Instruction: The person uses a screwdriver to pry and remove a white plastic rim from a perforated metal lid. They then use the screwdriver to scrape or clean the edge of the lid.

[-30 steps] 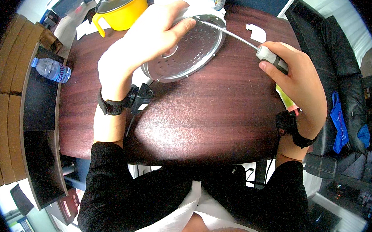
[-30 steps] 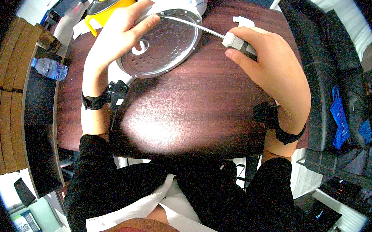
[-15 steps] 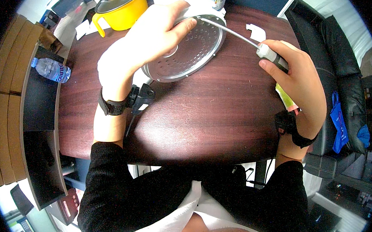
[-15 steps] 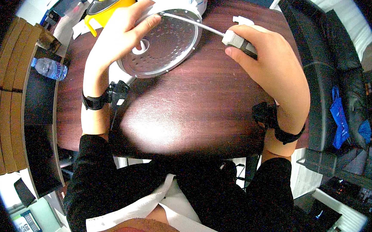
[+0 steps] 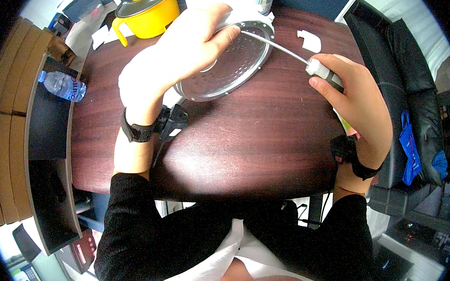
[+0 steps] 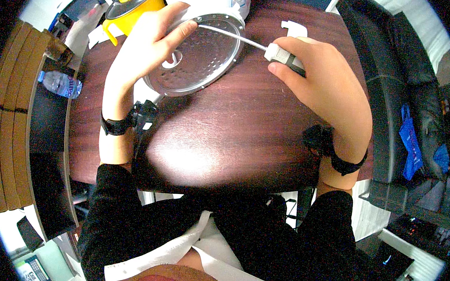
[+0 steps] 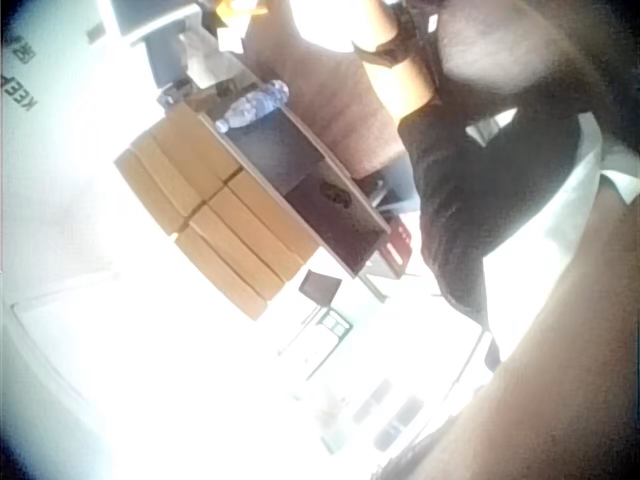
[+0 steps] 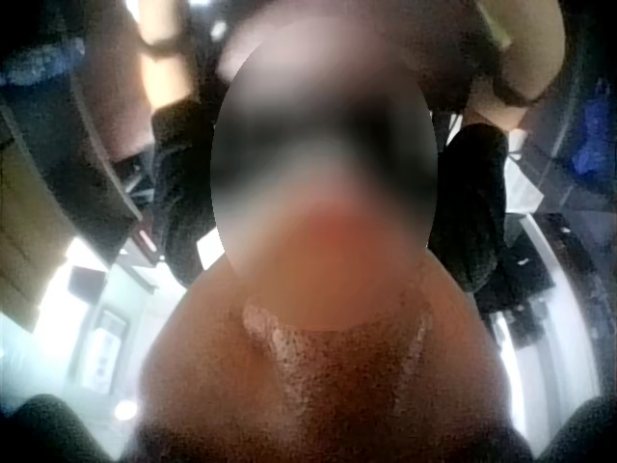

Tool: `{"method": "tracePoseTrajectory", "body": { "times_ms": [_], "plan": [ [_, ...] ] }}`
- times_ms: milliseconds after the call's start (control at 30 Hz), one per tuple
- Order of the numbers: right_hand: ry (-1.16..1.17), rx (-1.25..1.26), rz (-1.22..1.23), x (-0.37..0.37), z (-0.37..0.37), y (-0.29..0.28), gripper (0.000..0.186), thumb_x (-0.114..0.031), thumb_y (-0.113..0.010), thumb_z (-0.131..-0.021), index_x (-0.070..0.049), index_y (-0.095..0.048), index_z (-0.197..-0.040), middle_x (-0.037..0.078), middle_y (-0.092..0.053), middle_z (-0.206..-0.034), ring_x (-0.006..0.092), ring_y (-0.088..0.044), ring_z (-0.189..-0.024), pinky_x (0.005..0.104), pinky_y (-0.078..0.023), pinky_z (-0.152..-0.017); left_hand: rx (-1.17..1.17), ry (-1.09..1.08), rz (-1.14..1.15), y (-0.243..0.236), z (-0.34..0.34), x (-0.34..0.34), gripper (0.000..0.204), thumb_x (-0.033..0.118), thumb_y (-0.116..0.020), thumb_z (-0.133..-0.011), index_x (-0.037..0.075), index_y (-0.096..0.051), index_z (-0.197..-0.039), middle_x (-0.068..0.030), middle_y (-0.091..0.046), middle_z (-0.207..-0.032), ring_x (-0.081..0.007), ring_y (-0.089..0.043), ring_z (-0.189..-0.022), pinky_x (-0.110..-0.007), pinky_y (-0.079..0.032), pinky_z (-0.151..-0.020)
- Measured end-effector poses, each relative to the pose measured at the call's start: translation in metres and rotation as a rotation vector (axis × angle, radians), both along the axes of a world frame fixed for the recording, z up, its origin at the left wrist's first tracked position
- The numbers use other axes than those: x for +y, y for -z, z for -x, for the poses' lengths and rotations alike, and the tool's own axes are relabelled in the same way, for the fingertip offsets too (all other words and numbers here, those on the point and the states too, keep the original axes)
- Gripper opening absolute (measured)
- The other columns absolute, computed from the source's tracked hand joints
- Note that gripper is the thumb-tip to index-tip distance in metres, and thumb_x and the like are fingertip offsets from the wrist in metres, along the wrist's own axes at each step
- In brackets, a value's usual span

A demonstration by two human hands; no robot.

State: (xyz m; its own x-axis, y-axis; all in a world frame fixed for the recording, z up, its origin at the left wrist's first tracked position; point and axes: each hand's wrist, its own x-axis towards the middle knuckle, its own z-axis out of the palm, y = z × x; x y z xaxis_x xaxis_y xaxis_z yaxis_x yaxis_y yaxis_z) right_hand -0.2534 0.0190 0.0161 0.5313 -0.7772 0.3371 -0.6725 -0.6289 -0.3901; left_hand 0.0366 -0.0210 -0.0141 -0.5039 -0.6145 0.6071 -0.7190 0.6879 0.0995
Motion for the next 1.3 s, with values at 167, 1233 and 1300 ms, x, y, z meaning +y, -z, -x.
{"method": "tracePoseTrajectory", "body": {
  "times_ms": [167, 1233, 1300],
  "plan": [
    [0.003, 0.002, 0.088, 0.0021, 0.0026, -0.0013, 0.024, -0.016, -0.068, -0.081, 0.001, -0.063, -0.097, 0.021, -0.064, -0.088, 0.0391, -0.063, -0.081, 0.0405, -0.049, -0.072, 0.106, -0.099, -0.147, -0.0047, 0.0039, -0.0013, 0.043, 0.03, -0.061, -0.09, -0.003, -0.056, -0.116, -0.0218, -0.065, -0.084, -0.033, -0.065, -0.08, -0.038, -0.049, -0.072],
    [0.025, 0.009, 0.15, 0.0047, 0.0007, 0.0015, 0.024, -0.017, -0.066, -0.083, -0.001, -0.062, -0.1, 0.02, -0.064, -0.088, 0.0392, -0.062, -0.082, 0.0422, -0.048, -0.071, 0.11, -0.076, -0.12, -0.0057, 0.0063, 0.0008, 0.039, 0.027, -0.061, -0.09, -0.004, -0.056, -0.113, -0.0209, -0.062, -0.072, -0.0302, -0.063, -0.068, -0.038, -0.047, -0.063],
    [0.036, -0.006, 0.112, 0.0078, -0.0008, 0.0019, 0.023, -0.019, -0.065, -0.085, -0.001, -0.062, -0.099, 0.021, -0.064, -0.086, 0.0401, -0.062, -0.081, 0.0437, -0.048, -0.07, 0.114, -0.091, -0.136, -0.0067, 0.0082, 0.0028, 0.038, 0.027, -0.061, -0.09, -0.003, -0.056, -0.112, -0.0213, -0.061, -0.072, -0.0304, -0.064, -0.068, -0.039, -0.047, -0.062]
  ]
}}
